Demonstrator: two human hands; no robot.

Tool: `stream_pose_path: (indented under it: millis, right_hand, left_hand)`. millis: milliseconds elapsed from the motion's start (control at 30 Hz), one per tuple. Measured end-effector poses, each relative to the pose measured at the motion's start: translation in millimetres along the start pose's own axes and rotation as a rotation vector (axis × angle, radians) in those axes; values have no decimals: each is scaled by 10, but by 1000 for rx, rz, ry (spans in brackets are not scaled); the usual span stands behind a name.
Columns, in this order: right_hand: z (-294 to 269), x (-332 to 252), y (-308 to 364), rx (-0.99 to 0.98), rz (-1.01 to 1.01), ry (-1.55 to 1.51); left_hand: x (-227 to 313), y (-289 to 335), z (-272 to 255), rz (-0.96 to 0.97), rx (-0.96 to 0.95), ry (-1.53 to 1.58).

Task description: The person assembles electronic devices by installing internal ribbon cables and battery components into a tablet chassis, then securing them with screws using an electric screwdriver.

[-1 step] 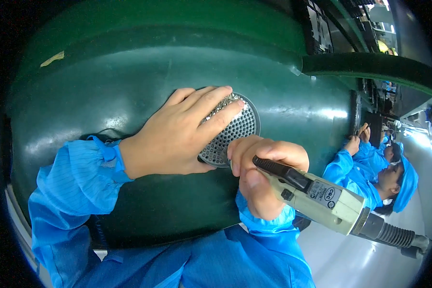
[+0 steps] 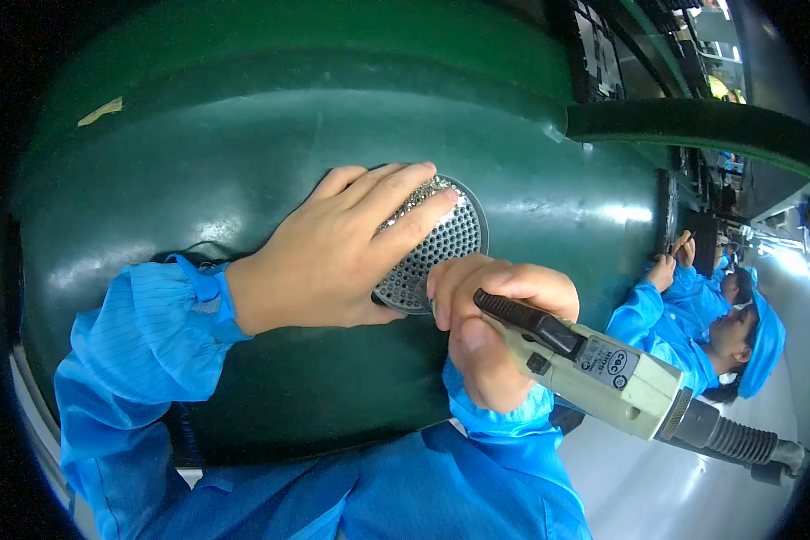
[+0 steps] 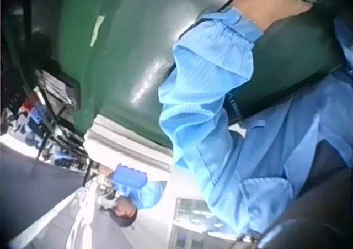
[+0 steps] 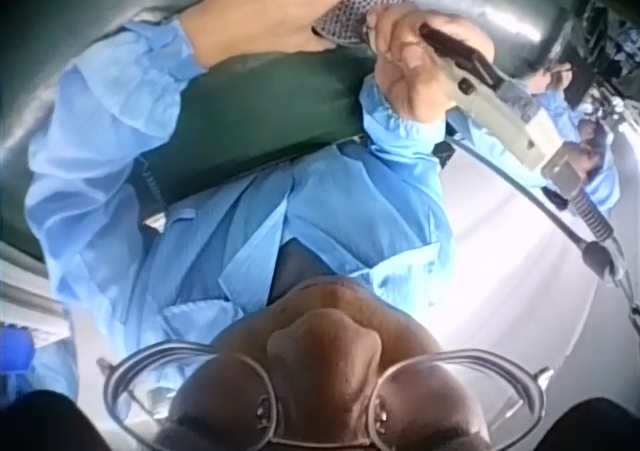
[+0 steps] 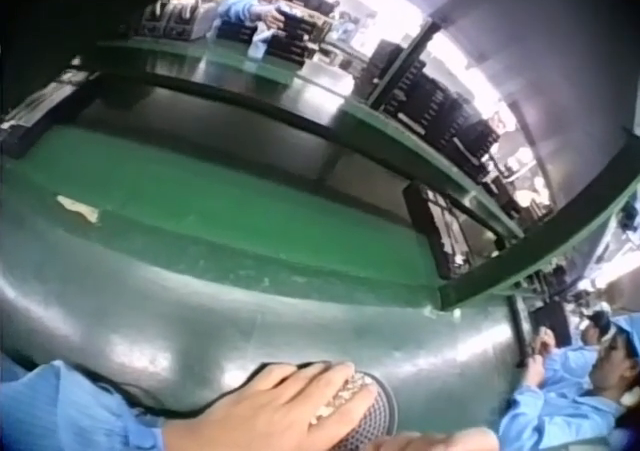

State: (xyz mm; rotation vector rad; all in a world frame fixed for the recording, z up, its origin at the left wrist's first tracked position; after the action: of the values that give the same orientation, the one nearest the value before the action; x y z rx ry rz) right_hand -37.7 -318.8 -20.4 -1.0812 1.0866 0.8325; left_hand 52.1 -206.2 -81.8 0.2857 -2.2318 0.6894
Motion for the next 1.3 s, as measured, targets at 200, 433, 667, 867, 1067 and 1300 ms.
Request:
stream_pose_path:
  millis: [200,433,667,867,1067,1300]
  right_hand:
    - [-48,-269,-72,42,-119,-25]
    - [-513,-371,-227,201,-122,188]
    - [-1078,-113,-51,444,-104,318]
    - [-907,-167,-63,374,-135,363]
    - [-896,49,-22,353,-101,260]
    - [-956,0,-65,425,-236,386]
  left_hand:
    - [87,-58,-139,48,-29,-19]
    - [-2,-168,-145,-81,-94,119]
    - [-279,-1193,-144,-262,-71,-39]
    - [-611,-2323,264,-31,32,-258]
    - [-943,-3067,703,8,-30,-109]
    - [-1021,-3148,701,1,-350,-276]
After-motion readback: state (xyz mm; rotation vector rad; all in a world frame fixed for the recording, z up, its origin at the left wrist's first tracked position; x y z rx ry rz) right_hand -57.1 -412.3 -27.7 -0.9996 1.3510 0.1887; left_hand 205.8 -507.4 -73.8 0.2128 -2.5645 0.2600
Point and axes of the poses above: each hand's wrist, its own y-axis away from the middle knuckle, its own z-axis out of the palm, x = y × z, the point moved 3 cm from there along -y, towards the middle knuckle, and after that the axes turned 5 degrees about y, right-handed, at the moved point
